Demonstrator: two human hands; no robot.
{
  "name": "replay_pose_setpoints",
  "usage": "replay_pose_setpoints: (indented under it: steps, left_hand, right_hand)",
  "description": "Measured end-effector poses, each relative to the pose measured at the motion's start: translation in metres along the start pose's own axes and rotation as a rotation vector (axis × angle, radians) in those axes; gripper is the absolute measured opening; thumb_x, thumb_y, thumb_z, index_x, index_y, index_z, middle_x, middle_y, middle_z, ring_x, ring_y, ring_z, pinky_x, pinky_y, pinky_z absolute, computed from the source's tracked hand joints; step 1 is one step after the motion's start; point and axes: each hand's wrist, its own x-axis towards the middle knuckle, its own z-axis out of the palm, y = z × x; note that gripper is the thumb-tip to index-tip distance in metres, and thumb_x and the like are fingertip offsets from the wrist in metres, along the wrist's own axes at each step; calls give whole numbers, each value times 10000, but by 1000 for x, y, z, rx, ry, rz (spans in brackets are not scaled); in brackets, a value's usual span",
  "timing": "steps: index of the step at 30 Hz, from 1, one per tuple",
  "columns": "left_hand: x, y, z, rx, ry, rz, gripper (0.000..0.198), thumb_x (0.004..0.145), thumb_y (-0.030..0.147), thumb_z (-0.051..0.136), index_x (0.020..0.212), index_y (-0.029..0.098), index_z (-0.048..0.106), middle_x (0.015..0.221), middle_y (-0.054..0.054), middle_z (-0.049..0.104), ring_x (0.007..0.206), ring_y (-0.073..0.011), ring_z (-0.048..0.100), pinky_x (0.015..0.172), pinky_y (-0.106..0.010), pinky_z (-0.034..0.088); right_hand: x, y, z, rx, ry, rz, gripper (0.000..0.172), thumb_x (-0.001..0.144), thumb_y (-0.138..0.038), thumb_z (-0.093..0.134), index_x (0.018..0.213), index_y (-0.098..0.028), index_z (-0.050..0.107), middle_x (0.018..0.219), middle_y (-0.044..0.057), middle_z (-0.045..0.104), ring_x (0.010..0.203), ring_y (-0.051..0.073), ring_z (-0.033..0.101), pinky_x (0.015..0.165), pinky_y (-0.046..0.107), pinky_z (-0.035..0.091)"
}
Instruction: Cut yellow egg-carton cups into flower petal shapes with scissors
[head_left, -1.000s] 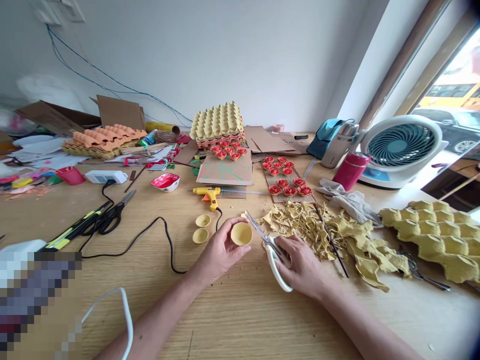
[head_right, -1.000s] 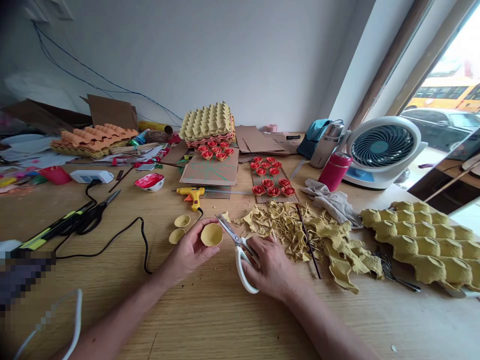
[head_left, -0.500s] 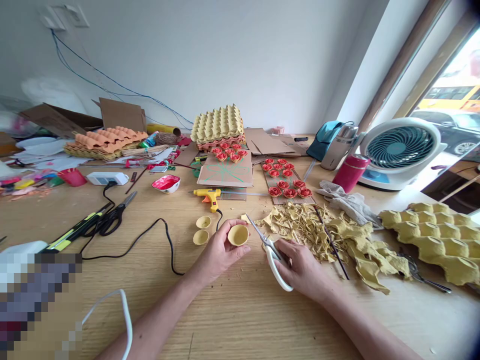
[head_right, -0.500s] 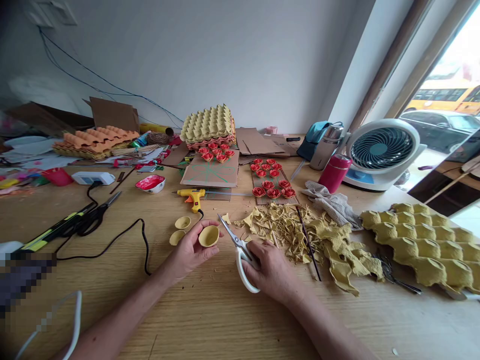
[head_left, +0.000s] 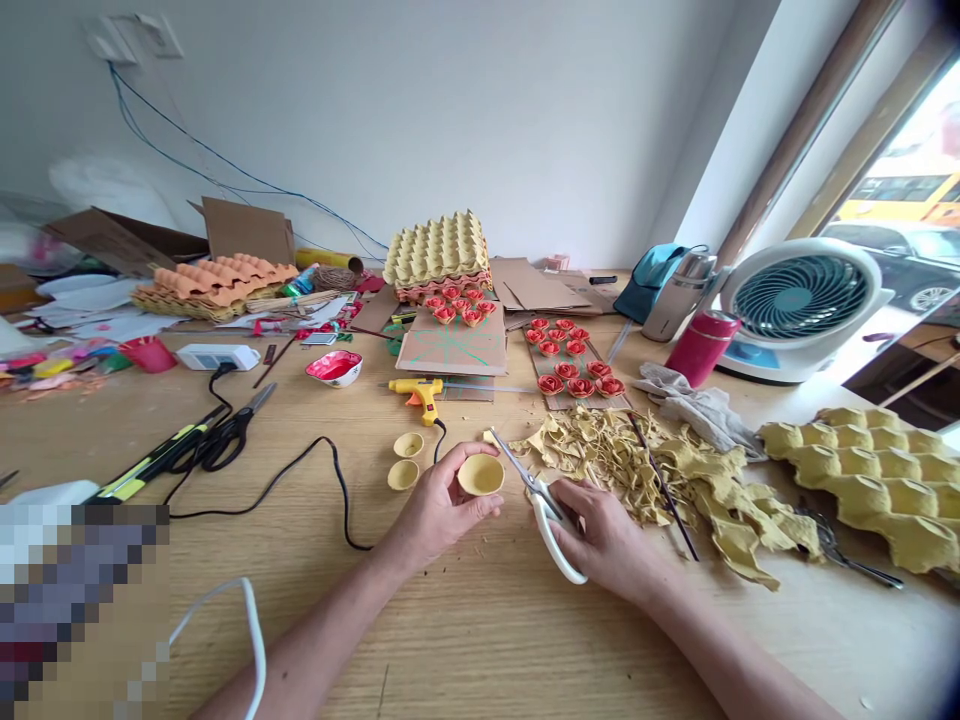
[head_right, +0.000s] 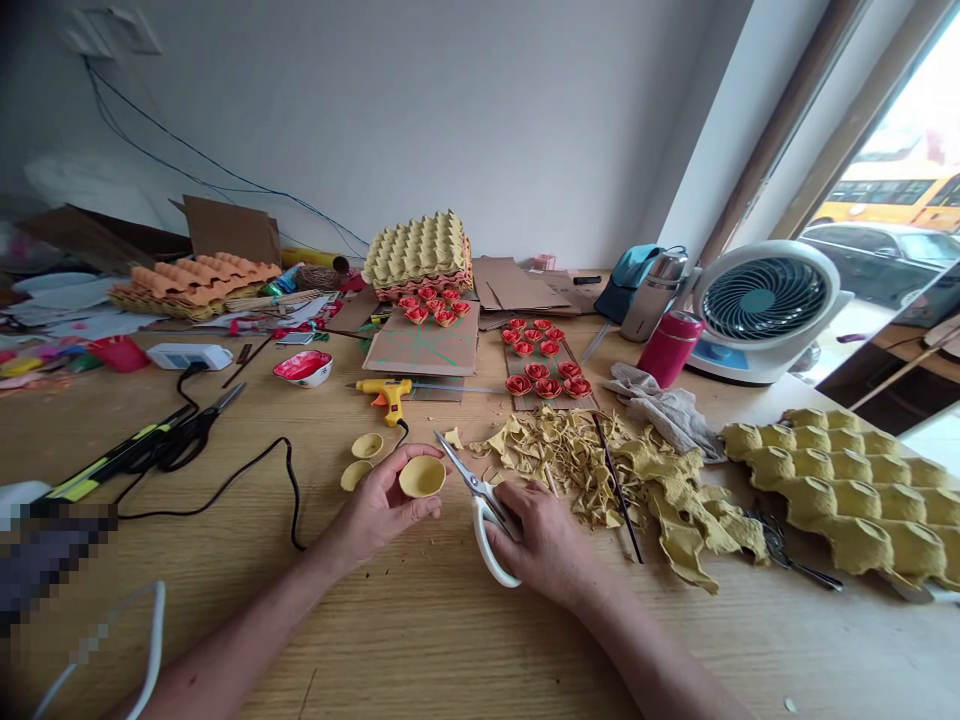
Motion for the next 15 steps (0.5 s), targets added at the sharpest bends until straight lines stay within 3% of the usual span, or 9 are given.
replay_pose_setpoints:
  steps: [4, 9, 15]
  left_hand:
    - [0, 1, 0, 43, 41, 25, 372, 801, 301, 708, 1132, 219, 562, 970, -41, 653, 709, -158, 627, 655, -288, 539]
    - [1, 2, 0, 126, 112, 102, 432, 780, 272, 726, 1170, 196, 559, 1165, -90, 626, 958, -205, 615, 804, -297, 519]
    - [2, 3, -1, 80, 124, 58, 465, 787, 336, 730, 1186, 186, 545, 1165, -85, 617, 955, -196, 607, 787, -277, 503]
  right_hand:
    - [0, 0, 0, 25, 8, 7, 240, 908, -287, 539, 727, -216, 398, 679, -30, 493, 653, 135, 452, 619, 251, 334]
    - [0, 0, 1, 50, 5, 8, 233, 918, -286, 536, 740, -211, 407, 696, -28, 499, 667, 134, 449, 636, 254, 331]
    - [0, -1, -1, 52, -37, 26, 209, 907, -261, 550, 751, -207, 421, 712, -28, 501, 688, 136, 449, 658, 261, 332]
